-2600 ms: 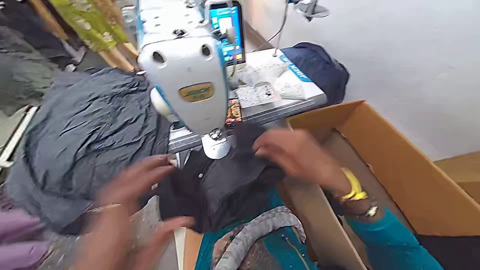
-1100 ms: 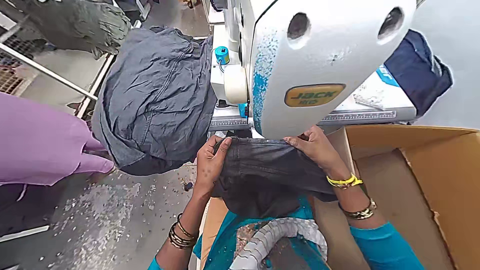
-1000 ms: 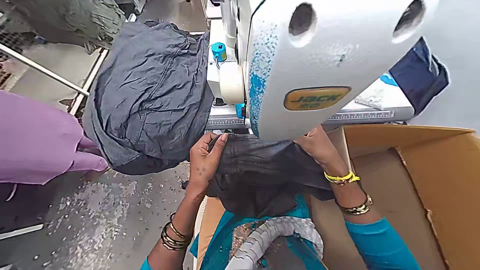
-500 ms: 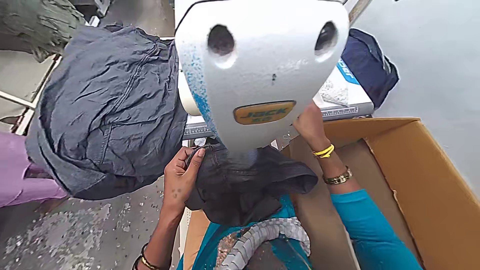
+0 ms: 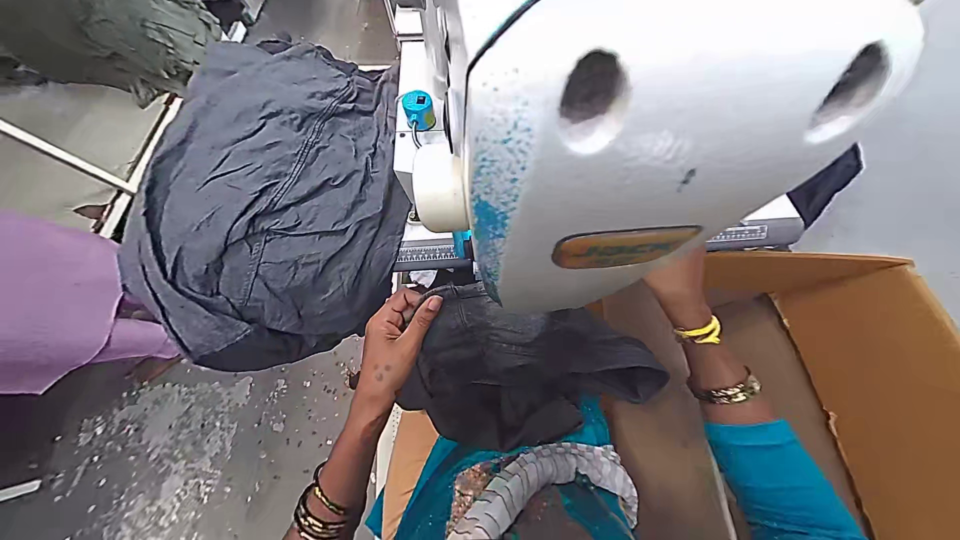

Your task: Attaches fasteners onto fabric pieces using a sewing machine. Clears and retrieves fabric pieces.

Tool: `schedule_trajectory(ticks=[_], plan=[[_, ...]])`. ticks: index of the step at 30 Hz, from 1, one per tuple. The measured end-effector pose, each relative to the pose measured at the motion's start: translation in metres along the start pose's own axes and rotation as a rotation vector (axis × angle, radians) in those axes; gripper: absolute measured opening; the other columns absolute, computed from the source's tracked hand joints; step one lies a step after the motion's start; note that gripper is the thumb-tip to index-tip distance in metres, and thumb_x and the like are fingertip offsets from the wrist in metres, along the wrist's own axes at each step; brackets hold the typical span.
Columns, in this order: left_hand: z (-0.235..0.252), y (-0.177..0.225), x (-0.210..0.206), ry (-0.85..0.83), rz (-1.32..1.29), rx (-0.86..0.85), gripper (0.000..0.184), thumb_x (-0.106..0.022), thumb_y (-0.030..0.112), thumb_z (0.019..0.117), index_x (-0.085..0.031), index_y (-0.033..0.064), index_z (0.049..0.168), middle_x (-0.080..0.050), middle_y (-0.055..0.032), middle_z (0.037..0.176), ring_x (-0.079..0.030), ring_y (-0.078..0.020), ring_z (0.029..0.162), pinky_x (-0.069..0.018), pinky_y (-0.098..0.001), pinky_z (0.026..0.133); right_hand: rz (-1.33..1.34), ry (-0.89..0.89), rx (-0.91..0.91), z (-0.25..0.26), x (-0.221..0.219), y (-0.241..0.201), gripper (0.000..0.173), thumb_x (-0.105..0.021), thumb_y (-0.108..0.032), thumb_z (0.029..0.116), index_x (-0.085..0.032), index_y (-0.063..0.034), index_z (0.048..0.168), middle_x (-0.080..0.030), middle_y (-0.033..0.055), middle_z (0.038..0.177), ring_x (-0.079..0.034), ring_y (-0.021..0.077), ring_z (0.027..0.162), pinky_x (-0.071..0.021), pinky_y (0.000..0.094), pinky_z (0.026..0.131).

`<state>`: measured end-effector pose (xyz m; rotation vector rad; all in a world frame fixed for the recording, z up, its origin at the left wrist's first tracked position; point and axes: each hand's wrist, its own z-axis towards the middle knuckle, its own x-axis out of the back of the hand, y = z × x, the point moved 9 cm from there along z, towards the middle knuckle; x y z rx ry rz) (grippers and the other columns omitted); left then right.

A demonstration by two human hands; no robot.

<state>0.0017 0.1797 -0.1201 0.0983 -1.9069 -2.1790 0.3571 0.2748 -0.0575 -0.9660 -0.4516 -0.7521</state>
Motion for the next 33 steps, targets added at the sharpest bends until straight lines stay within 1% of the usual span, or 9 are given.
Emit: schedule_trajectory(ticks=[6, 8, 12, 15, 18, 20, 23, 29, 33], plan=[[-0.002, -0.003, -0.011, -0.133, -0.071, 0.082, 0.015, -0.052, 0.018, 0.1052, -0.063, 0.0101, 0.109, -0.068, 0.0122, 0.090, -0.063, 0.0053, 0.083, -0.0530, -0.0152, 0.076, 0.055, -0.036, 0.104, 0.003, 0.011, -0.050, 0.013, -0.070, -0.013, 0.0940, -0.072, -0.0024, 0.102, -0.072, 0.0071, 0.091, -0.066, 0.0070, 0.077, -0.0544, 0.0252, 0.072], [-0.027, 0.022, -0.029, -0.346, -0.019, -0.163, 0.025, -0.054, 0.025, 0.1045, -0.070, 0.0062, 0.102, -0.070, 0.0095, 0.093, -0.063, 0.0071, 0.088, -0.0528, -0.0155, 0.082, -0.001, 0.009, 0.370, -0.011, 0.008, -0.090, 0.016, -0.070, -0.014, 0.0913, -0.071, 0.0015, 0.090, -0.071, 0.0140, 0.084, -0.070, 0.0207, 0.077, -0.0567, 0.0362, 0.069], [-0.088, 0.070, -0.087, -0.820, 0.050, -0.513, 0.030, -0.057, 0.031, 0.1047, -0.073, 0.0072, 0.095, -0.070, -0.0034, 0.080, -0.065, -0.0073, 0.075, -0.0524, -0.0221, 0.071, -0.103, -0.078, 0.901, -0.059, -0.026, -0.159, 0.020, -0.057, -0.013, 0.1015, -0.070, -0.0072, 0.088, -0.066, 0.0084, 0.072, -0.066, 0.0236, 0.071, -0.0529, 0.0337, 0.066], [-0.068, 0.072, -0.090, -0.668, 0.162, -0.447, 0.029, -0.064, 0.030, 0.1006, -0.070, 0.0032, 0.090, -0.066, -0.0057, 0.073, -0.060, -0.0069, 0.066, -0.0485, -0.0201, 0.063, -0.053, -0.143, 0.775, -0.046, -0.035, -0.161, 0.019, -0.066, -0.016, 0.0906, -0.074, -0.0084, 0.076, -0.070, 0.0081, 0.072, -0.070, 0.0217, 0.071, -0.0554, 0.0329, 0.064], [-0.051, 0.080, -0.074, -0.530, 0.142, -0.402, 0.029, -0.060, 0.027, 0.1035, -0.072, 0.0017, 0.099, -0.072, -0.0047, 0.088, -0.065, -0.0004, 0.081, -0.0524, -0.0157, 0.078, 0.420, -0.471, 0.424, -0.055, -0.039, -0.140, 0.029, -0.057, -0.032, 0.1042, -0.068, -0.0056, 0.098, -0.071, 0.0025, 0.088, -0.066, 0.0073, 0.085, -0.0530, 0.0245, 0.078], [-0.038, 0.073, -0.062, -0.428, 0.089, -0.280, 0.025, -0.064, 0.026, 0.1013, -0.073, 0.0025, 0.098, -0.072, 0.0011, 0.086, -0.064, 0.0042, 0.078, -0.0541, -0.0135, 0.074, 0.609, -0.630, 0.265, -0.071, -0.043, -0.132, 0.036, -0.058, -0.042, 0.1033, -0.058, -0.0070, 0.108, -0.068, -0.0019, 0.094, -0.061, 0.0007, 0.092, -0.0492, 0.0216, 0.086], [-0.020, 0.050, -0.056, -0.324, 0.063, -0.039, 0.017, -0.069, 0.024, 0.0959, -0.063, 0.0083, 0.097, -0.061, 0.0100, 0.073, -0.055, 0.0045, 0.061, -0.0465, -0.0134, 0.057, 0.552, -0.520, 0.080, -0.066, -0.049, -0.107, 0.031, -0.064, -0.033, 0.1003, -0.060, -0.0034, 0.106, -0.064, -0.0041, 0.088, -0.059, -0.0035, 0.084, -0.0502, 0.0182, 0.081], [-0.004, 0.040, -0.059, -0.193, 0.095, -0.016, 0.028, -0.066, 0.017, 0.0948, -0.052, 0.0036, 0.115, -0.063, 0.0066, 0.078, -0.059, 0.0005, 0.066, -0.0500, -0.0160, 0.062, 0.506, -0.440, -0.034, -0.048, -0.061, -0.089, 0.017, -0.062, -0.023, 0.0986, -0.058, -0.0070, 0.103, -0.059, -0.0095, 0.081, -0.056, -0.0089, 0.076, -0.0479, 0.0118, 0.073], [-0.007, 0.035, -0.059, -0.189, 0.060, 0.011, 0.034, -0.068, 0.019, 0.0952, -0.050, 0.0017, 0.119, -0.064, 0.0049, 0.079, -0.061, -0.0014, 0.066, -0.0515, -0.0178, 0.062, 0.196, -0.499, -0.143, -0.040, -0.069, -0.093, 0.050, -0.075, -0.048, 0.0860, -0.065, -0.0049, 0.108, -0.058, -0.0002, 0.076, -0.055, 0.0126, 0.071, -0.0475, 0.0376, 0.067]])
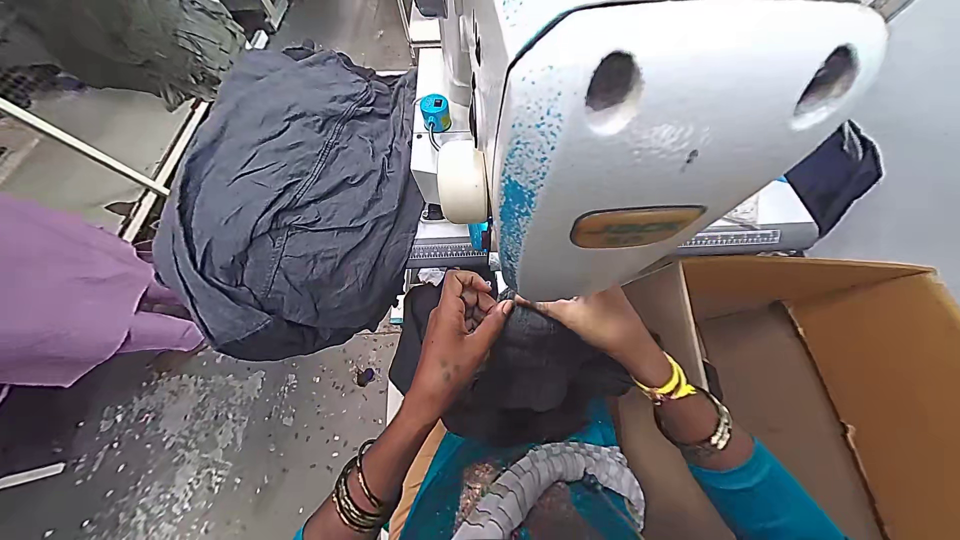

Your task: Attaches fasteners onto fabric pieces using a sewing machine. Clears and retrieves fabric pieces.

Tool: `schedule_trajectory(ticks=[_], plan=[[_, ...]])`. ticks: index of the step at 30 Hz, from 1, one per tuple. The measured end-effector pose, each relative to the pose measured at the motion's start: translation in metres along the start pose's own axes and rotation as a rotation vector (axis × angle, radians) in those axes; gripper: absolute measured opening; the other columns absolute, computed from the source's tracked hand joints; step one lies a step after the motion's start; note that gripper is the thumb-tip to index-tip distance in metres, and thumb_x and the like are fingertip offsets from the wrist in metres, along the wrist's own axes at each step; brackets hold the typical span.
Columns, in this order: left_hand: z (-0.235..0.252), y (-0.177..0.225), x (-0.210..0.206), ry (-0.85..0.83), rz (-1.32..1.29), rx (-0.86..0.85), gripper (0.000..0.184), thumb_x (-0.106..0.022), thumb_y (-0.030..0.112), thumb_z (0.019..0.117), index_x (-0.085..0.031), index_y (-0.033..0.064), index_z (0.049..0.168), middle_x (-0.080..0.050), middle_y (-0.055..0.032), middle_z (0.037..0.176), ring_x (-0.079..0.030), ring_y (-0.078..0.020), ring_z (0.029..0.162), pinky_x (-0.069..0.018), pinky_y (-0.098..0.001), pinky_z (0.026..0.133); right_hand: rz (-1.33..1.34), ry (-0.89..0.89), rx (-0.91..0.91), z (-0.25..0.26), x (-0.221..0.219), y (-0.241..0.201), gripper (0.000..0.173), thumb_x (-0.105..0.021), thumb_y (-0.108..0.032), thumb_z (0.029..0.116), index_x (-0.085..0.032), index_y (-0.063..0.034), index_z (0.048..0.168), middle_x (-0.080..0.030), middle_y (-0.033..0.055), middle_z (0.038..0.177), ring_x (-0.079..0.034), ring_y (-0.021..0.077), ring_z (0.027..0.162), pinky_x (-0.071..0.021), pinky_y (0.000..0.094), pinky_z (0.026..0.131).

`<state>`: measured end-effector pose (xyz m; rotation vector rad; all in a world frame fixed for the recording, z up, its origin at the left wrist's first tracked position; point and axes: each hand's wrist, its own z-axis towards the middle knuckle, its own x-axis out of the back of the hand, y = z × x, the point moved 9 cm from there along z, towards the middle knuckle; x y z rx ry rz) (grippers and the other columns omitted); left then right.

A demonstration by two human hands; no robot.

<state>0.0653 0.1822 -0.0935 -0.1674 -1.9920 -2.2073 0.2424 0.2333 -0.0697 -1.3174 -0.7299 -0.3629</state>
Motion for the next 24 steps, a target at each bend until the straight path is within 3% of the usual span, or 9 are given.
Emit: schedule_trajectory(ticks=[2, 7, 9, 10, 12, 15, 18, 22, 24], plan=[[-0.002, -0.002, -0.003, 0.004, -0.034, 0.009, 0.037, -0.068, 0.018, 0.0955, -0.048, 0.0002, 0.121, -0.065, 0.0039, 0.079, -0.061, -0.0025, 0.066, -0.0524, -0.0189, 0.062, -0.063, -0.012, -0.034, 0.006, 0.001, -0.003, 0.049, -0.076, -0.047, 0.0870, -0.068, -0.0042, 0.108, -0.064, 0.0058, 0.078, -0.062, 0.0208, 0.076, -0.0501, 0.0474, 0.070], [-0.007, -0.002, -0.008, 0.027, -0.086, 0.001, 0.034, -0.067, 0.016, 0.0963, -0.048, -0.0007, 0.120, -0.063, 0.0035, 0.078, -0.059, -0.0025, 0.064, -0.0503, -0.0183, 0.060, -0.026, -0.065, -0.013, 0.006, 0.001, -0.005, 0.040, -0.073, -0.041, 0.0924, -0.069, -0.0042, 0.107, -0.066, 0.0067, 0.085, -0.062, 0.0183, 0.081, -0.0498, 0.0450, 0.074], [-0.009, -0.001, -0.009, 0.035, -0.094, -0.011, 0.033, -0.067, 0.015, 0.0962, -0.048, 0.0001, 0.119, -0.063, 0.0035, 0.077, -0.058, -0.0022, 0.063, -0.0485, -0.0177, 0.058, 0.038, -0.082, -0.003, 0.006, 0.001, -0.002, 0.036, -0.075, -0.039, 0.0900, -0.066, -0.0067, 0.103, -0.060, -0.0012, 0.080, -0.056, 0.0081, 0.075, -0.0477, 0.0334, 0.071], [-0.010, 0.001, -0.008, 0.037, -0.092, -0.016, 0.032, -0.066, 0.013, 0.0960, -0.047, 0.0006, 0.119, -0.062, 0.0036, 0.077, -0.057, -0.0023, 0.062, -0.0478, -0.0177, 0.057, 0.094, -0.112, 0.014, 0.005, 0.001, -0.001, 0.032, -0.074, -0.037, 0.0912, -0.062, -0.0089, 0.102, -0.055, -0.0068, 0.077, -0.052, 0.0007, 0.071, -0.0455, 0.0238, 0.069], [-0.010, 0.004, -0.003, 0.039, -0.079, -0.024, 0.032, -0.066, 0.012, 0.0956, -0.047, 0.0011, 0.119, -0.063, 0.0044, 0.078, -0.057, -0.0016, 0.062, -0.0484, -0.0172, 0.057, 0.253, -0.172, 0.034, -0.003, 0.002, 0.004, 0.023, -0.066, -0.028, 0.0966, -0.057, -0.0092, 0.107, -0.054, -0.0099, 0.081, -0.053, -0.0049, 0.074, -0.0467, 0.0160, 0.071], [-0.003, 0.005, 0.002, 0.026, -0.024, -0.031, 0.033, -0.065, 0.014, 0.0953, -0.047, 0.0024, 0.120, -0.063, 0.0049, 0.078, -0.058, -0.0018, 0.063, -0.0492, -0.0183, 0.058, 0.403, -0.073, 0.047, -0.013, 0.002, 0.010, 0.012, -0.061, -0.018, 0.0992, -0.053, -0.0100, 0.104, -0.056, -0.0101, 0.081, -0.054, -0.0059, 0.071, -0.0465, 0.0132, 0.067], [0.005, 0.006, 0.002, 0.018, 0.027, -0.028, 0.033, -0.065, 0.017, 0.0949, -0.048, 0.0032, 0.120, -0.062, 0.0046, 0.077, -0.059, -0.0026, 0.064, -0.0511, -0.0197, 0.060, 0.378, 0.020, 0.031, -0.011, 0.005, 0.013, 0.013, -0.062, -0.015, 0.0982, -0.053, -0.0081, 0.104, -0.056, -0.0088, 0.080, -0.054, -0.0059, 0.070, -0.0470, 0.0132, 0.068], [0.005, 0.005, 0.001, 0.031, 0.039, -0.025, 0.032, -0.065, 0.018, 0.0949, -0.048, 0.0043, 0.118, -0.063, 0.0059, 0.078, -0.060, -0.0010, 0.064, -0.0510, -0.0180, 0.061, 0.349, 0.027, 0.022, -0.007, 0.006, 0.012, 0.012, -0.064, -0.015, 0.0973, -0.053, -0.0107, 0.101, -0.052, -0.0118, 0.074, -0.049, -0.0073, 0.064, -0.0430, 0.0118, 0.063], [0.003, 0.002, 0.003, 0.032, 0.036, -0.022, 0.033, -0.066, 0.019, 0.0953, -0.048, 0.0036, 0.119, -0.064, 0.0053, 0.079, -0.061, -0.0016, 0.066, -0.0515, -0.0187, 0.062, 0.372, -0.003, 0.037, -0.006, 0.005, 0.013, 0.014, -0.066, -0.016, 0.0973, -0.053, -0.0104, 0.102, -0.053, -0.0116, 0.076, -0.051, -0.0073, 0.066, -0.0452, 0.0123, 0.065]])
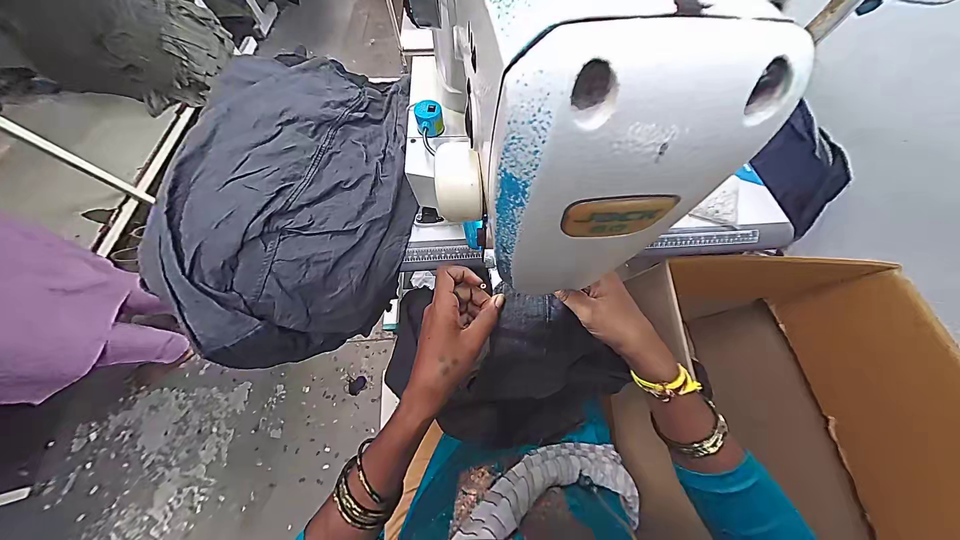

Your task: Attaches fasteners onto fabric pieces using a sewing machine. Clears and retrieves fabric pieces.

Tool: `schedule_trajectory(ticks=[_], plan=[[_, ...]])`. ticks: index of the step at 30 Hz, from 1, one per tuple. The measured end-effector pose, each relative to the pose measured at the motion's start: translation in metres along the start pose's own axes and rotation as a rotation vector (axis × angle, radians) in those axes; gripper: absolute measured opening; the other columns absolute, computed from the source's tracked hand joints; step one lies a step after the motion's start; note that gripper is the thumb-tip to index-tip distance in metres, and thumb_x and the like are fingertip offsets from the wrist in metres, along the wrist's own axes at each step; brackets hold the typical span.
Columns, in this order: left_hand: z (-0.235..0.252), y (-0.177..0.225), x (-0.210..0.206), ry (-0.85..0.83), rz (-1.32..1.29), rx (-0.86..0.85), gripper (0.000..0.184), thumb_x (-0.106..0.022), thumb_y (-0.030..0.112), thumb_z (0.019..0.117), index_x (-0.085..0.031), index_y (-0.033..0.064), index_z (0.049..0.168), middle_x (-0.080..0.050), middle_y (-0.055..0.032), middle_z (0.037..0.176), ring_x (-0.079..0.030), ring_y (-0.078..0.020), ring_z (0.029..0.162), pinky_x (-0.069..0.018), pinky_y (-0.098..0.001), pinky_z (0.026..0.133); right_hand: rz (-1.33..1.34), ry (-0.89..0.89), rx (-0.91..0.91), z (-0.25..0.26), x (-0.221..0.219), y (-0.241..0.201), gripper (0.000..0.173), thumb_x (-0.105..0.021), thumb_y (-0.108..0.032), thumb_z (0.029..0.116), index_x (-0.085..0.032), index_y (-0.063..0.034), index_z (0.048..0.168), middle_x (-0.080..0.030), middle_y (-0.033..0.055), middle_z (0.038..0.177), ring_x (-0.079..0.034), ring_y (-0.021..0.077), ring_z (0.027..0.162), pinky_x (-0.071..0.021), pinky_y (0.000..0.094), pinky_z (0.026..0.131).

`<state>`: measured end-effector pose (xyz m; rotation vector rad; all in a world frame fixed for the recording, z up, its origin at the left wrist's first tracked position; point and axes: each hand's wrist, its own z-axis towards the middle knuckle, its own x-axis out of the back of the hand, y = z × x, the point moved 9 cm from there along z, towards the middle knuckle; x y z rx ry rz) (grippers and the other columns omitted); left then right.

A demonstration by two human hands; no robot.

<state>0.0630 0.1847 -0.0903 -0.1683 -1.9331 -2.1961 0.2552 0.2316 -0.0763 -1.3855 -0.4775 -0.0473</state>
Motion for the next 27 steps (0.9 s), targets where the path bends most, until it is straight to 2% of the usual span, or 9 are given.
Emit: schedule_trajectory(ticks=[3, 6, 7, 9, 13, 16, 21, 24, 27], plan=[[-0.001, -0.001, -0.001, -0.017, -0.010, 0.001, 0.036, -0.067, 0.019, 0.0958, -0.048, 0.0018, 0.122, -0.065, 0.0048, 0.079, -0.061, -0.0021, 0.065, -0.0521, -0.0191, 0.061, -0.164, -0.022, -0.016, 0.006, 0.020, -0.001, 0.018, -0.066, -0.020, 0.0978, -0.062, -0.0050, 0.106, -0.062, -0.0051, 0.082, -0.057, -0.0014, 0.071, -0.0500, 0.0196, 0.069], [-0.001, -0.001, -0.002, -0.017, -0.024, 0.001, 0.034, -0.066, 0.017, 0.0953, -0.048, 0.0023, 0.120, -0.064, 0.0057, 0.077, -0.059, -0.0012, 0.062, -0.0505, -0.0172, 0.058, -0.586, 0.284, 0.048, 0.020, 0.075, 0.001, 0.014, -0.065, -0.008, 0.0959, -0.075, -0.0003, 0.104, -0.071, 0.0171, 0.093, -0.069, 0.0312, 0.086, -0.0548, 0.0529, 0.075], [-0.001, -0.001, -0.002, -0.015, -0.028, -0.002, 0.034, -0.066, 0.016, 0.0951, -0.048, 0.0021, 0.120, -0.064, 0.0057, 0.076, -0.059, -0.0012, 0.061, -0.0502, -0.0169, 0.057, -0.708, 0.351, 0.111, 0.027, 0.085, 0.006, 0.015, -0.066, -0.007, 0.0964, -0.074, -0.0003, 0.106, -0.069, 0.0210, 0.098, -0.068, 0.0391, 0.092, -0.0538, 0.0581, 0.076], [0.000, -0.001, -0.002, -0.009, -0.041, -0.009, 0.033, -0.065, 0.015, 0.0949, -0.048, 0.0017, 0.119, -0.063, 0.0060, 0.075, -0.058, -0.0009, 0.059, -0.0488, -0.0161, 0.055, -0.842, 0.347, 0.205, 0.038, 0.086, 0.012, 0.016, -0.068, -0.008, 0.0963, -0.074, -0.0002, 0.110, -0.066, 0.0233, 0.104, -0.065, 0.0438, 0.098, -0.0536, 0.0580, 0.078], [0.000, -0.003, -0.004, -0.006, -0.059, -0.009, 0.034, -0.064, 0.013, 0.0942, -0.048, 0.0002, 0.120, -0.062, 0.0051, 0.076, -0.058, -0.0018, 0.060, -0.0493, -0.0162, 0.056, -0.993, 0.216, 0.264, 0.051, 0.064, 0.023, 0.018, -0.072, 0.002, 0.0886, -0.073, 0.0040, 0.106, -0.064, 0.0265, 0.098, -0.063, 0.0475, 0.091, -0.0506, 0.0575, 0.071], [-0.003, -0.003, -0.004, 0.004, -0.074, 0.006, 0.034, -0.064, 0.013, 0.0942, -0.047, -0.0002, 0.121, -0.064, 0.0055, 0.077, -0.059, -0.0006, 0.062, -0.0491, -0.0156, 0.056, -1.054, 0.187, 0.293, 0.050, 0.060, 0.029, 0.015, -0.069, 0.006, 0.0881, -0.072, 0.0047, 0.103, -0.063, 0.0256, 0.095, -0.063, 0.0452, 0.088, -0.0500, 0.0546, 0.068], [-0.029, -0.003, -0.006, 0.002, -0.100, 0.032, 0.021, -0.061, 0.015, 0.0974, -0.052, 0.0036, 0.112, -0.059, 0.0082, 0.077, -0.055, 0.0025, 0.063, -0.0471, -0.0134, 0.057, -0.831, 0.313, 0.375, 0.031, 0.079, 0.018, 0.013, -0.066, -0.007, 0.0956, -0.072, 0.0037, 0.099, -0.068, 0.0242, 0.099, -0.067, 0.0432, 0.094, -0.0532, 0.0557, 0.081], [-0.044, -0.007, -0.007, -0.032, -0.036, 0.056, 0.019, -0.060, 0.028, 0.1006, -0.065, 0.0098, 0.099, -0.059, 0.0105, 0.073, -0.052, 0.0052, 0.059, -0.0435, -0.0115, 0.054, -0.592, 0.404, 0.193, 0.024, 0.102, 0.021, 0.015, -0.064, -0.006, 0.0963, -0.073, 0.0031, 0.105, -0.071, 0.0203, 0.098, -0.069, 0.0322, 0.085, -0.0544, 0.0514, 0.077], [-0.041, -0.007, -0.007, -0.035, 0.030, 0.053, 0.026, -0.058, 0.032, 0.1015, -0.072, 0.0127, 0.091, -0.062, 0.0118, 0.072, -0.052, 0.0065, 0.059, -0.0427, -0.0110, 0.053, -0.404, 0.330, -0.002, 0.023, 0.107, 0.018, 0.018, -0.066, -0.007, 0.0973, -0.071, -0.0054, 0.115, -0.069, 0.0064, 0.093, -0.062, 0.0109, 0.076, -0.0520, 0.0337, 0.070]])
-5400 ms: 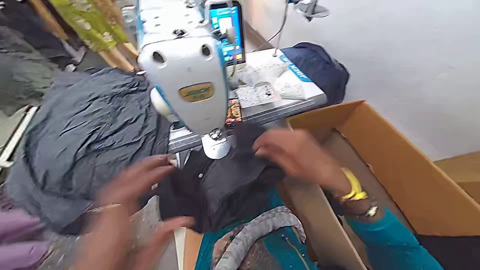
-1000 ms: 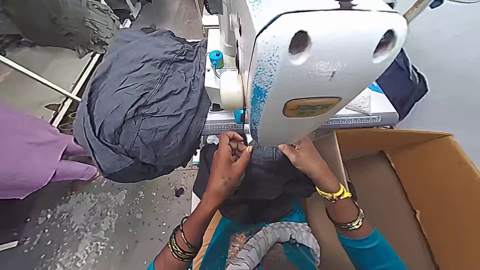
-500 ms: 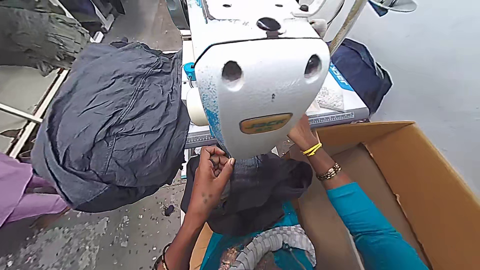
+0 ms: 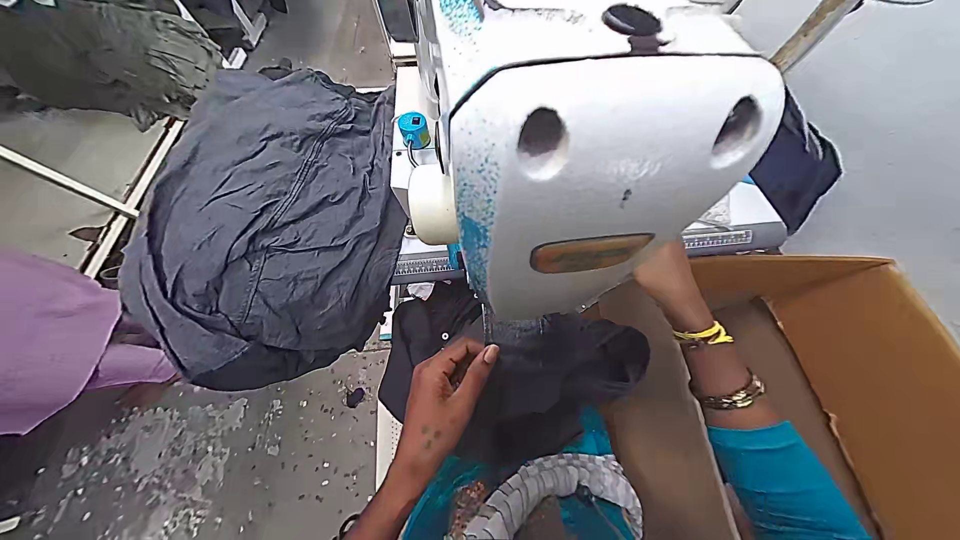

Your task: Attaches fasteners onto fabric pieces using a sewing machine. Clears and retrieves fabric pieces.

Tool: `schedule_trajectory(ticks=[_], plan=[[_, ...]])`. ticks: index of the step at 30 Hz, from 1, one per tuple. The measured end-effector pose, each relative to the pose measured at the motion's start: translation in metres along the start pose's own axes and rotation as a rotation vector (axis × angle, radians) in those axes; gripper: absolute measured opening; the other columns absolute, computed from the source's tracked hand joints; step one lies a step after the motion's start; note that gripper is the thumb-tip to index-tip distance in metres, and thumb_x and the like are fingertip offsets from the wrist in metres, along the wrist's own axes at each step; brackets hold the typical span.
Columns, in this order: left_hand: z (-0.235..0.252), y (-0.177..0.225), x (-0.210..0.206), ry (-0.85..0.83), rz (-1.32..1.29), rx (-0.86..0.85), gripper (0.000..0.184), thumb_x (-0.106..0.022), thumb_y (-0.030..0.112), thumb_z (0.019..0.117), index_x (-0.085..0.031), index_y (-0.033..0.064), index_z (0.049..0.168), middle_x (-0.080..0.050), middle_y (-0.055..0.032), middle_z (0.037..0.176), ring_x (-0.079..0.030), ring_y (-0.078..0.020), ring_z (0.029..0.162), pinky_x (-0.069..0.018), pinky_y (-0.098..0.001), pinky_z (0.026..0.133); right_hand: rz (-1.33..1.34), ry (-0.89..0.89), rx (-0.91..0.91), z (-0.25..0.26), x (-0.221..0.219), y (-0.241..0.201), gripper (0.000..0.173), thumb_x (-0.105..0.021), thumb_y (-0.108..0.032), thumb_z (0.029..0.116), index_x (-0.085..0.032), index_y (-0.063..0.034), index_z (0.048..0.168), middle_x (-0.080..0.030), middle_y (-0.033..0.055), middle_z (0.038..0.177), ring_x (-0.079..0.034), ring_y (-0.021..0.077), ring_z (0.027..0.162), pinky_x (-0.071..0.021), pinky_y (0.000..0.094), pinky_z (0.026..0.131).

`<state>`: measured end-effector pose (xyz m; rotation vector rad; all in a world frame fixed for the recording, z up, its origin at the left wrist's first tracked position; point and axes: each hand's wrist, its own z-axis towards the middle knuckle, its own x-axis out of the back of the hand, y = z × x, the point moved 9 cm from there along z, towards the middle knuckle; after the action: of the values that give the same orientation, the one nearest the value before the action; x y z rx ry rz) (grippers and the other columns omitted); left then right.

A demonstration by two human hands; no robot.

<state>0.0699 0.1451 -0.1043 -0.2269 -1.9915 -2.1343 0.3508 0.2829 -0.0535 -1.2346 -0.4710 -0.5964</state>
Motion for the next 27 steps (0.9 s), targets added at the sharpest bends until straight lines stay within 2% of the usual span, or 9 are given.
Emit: schedule_trajectory(ticks=[2, 5, 7, 9, 12, 15, 19, 23, 27], plan=[[0.010, 0.001, -0.002, -0.011, 0.039, 0.014, 0.029, -0.058, 0.034, 0.1016, -0.071, 0.0139, 0.085, -0.059, 0.0122, 0.068, -0.051, 0.0062, 0.057, -0.0412, -0.0127, 0.053, 0.013, -0.057, 0.011, -0.003, -0.005, -0.023, 0.014, -0.066, -0.007, 0.0971, -0.070, -0.0050, 0.110, -0.069, 0.0050, 0.091, -0.061, 0.0095, 0.076, -0.0507, 0.0323, 0.069], [0.004, 0.011, 0.001, -0.066, 0.078, -0.129, 0.035, -0.057, 0.032, 0.1026, -0.069, 0.0098, 0.078, -0.057, 0.0086, 0.065, -0.050, 0.0060, 0.057, -0.0410, -0.0125, 0.053, -0.149, 0.062, 0.539, -0.034, -0.018, -0.089, 0.012, -0.067, -0.010, 0.0913, -0.070, 0.0011, 0.089, -0.069, 0.0136, 0.082, -0.069, 0.0242, 0.076, -0.0565, 0.0401, 0.067], [-0.008, 0.013, 0.007, -0.127, 0.081, -0.216, 0.039, -0.057, 0.032, 0.1034, -0.066, 0.0075, 0.074, -0.057, 0.0059, 0.064, -0.050, 0.0053, 0.058, -0.0413, -0.0123, 0.054, -0.229, 0.077, 0.888, -0.067, -0.039, -0.123, 0.019, -0.061, -0.017, 0.0977, -0.068, -0.0051, 0.084, -0.067, 0.0102, 0.074, -0.068, 0.0226, 0.072, -0.0565, 0.0338, 0.065], [-0.015, 0.005, 0.008, -0.169, 0.062, -0.231, 0.039, -0.057, 0.031, 0.1039, -0.065, 0.0077, 0.074, -0.056, 0.0054, 0.064, -0.051, 0.0049, 0.059, -0.0420, -0.0122, 0.055, -0.284, 0.034, 1.064, -0.083, -0.059, -0.139, 0.023, -0.059, -0.012, 0.0987, -0.069, -0.0072, 0.078, -0.064, 0.0074, 0.065, -0.067, 0.0227, 0.066, -0.0545, 0.0333, 0.063], [-0.012, 0.000, 0.007, -0.175, 0.061, -0.232, 0.039, -0.055, 0.031, 0.1042, -0.065, 0.0076, 0.075, -0.056, 0.0056, 0.067, -0.051, 0.0050, 0.062, -0.0421, -0.0117, 0.058, -0.287, 0.017, 0.974, -0.073, -0.060, -0.139, 0.019, -0.067, -0.015, 0.0896, -0.072, -0.0072, 0.074, -0.069, 0.0078, 0.070, -0.070, 0.0209, 0.071, -0.0552, 0.0317, 0.063], [-0.011, -0.003, 0.003, -0.183, 0.027, -0.220, 0.039, -0.055, 0.030, 0.1047, -0.064, 0.0075, 0.074, -0.054, 0.0049, 0.070, -0.050, 0.0036, 0.066, -0.0414, -0.0125, 0.061, -0.115, -0.037, 0.827, -0.068, -0.048, -0.118, 0.014, -0.066, -0.018, 0.0946, -0.069, -0.0057, 0.090, -0.070, 0.0083, 0.081, -0.067, 0.0164, 0.080, -0.0531, 0.0269, 0.073], [-0.014, -0.012, 0.000, -0.220, -0.001, -0.179, 0.039, -0.055, 0.031, 0.1044, -0.063, 0.0088, 0.074, -0.055, 0.0056, 0.071, -0.052, 0.0036, 0.066, -0.0431, -0.0131, 0.060, -0.132, -0.003, 0.919, -0.081, -0.048, -0.117, 0.015, -0.065, -0.020, 0.0976, -0.068, -0.0076, 0.090, -0.072, 0.0064, 0.080, -0.068, 0.0143, 0.081, -0.0520, 0.0227, 0.079], [-0.016, -0.017, 0.008, -0.180, -0.022, -0.168, 0.037, -0.055, 0.031, 0.1041, -0.064, 0.0096, 0.075, -0.057, 0.0063, 0.073, -0.054, 0.0044, 0.066, -0.0452, -0.0118, 0.060, -0.286, 0.032, 1.073, -0.083, -0.063, -0.133, 0.019, -0.064, -0.016, 0.0965, -0.070, -0.0070, 0.080, -0.066, 0.0063, 0.069, -0.066, 0.0185, 0.067, -0.0534, 0.0270, 0.064], [-0.015, -0.019, 0.009, -0.149, -0.038, -0.146, 0.037, -0.055, 0.030, 0.1038, -0.063, 0.0097, 0.075, -0.056, 0.0069, 0.073, -0.053, 0.0045, 0.066, -0.0452, -0.0125, 0.060, -0.356, -0.016, 1.013, -0.073, -0.070, -0.135, 0.020, -0.064, -0.015, 0.0936, -0.072, -0.0066, 0.077, -0.069, 0.0089, 0.072, -0.070, 0.0216, 0.070, -0.0558, 0.0318, 0.062]])
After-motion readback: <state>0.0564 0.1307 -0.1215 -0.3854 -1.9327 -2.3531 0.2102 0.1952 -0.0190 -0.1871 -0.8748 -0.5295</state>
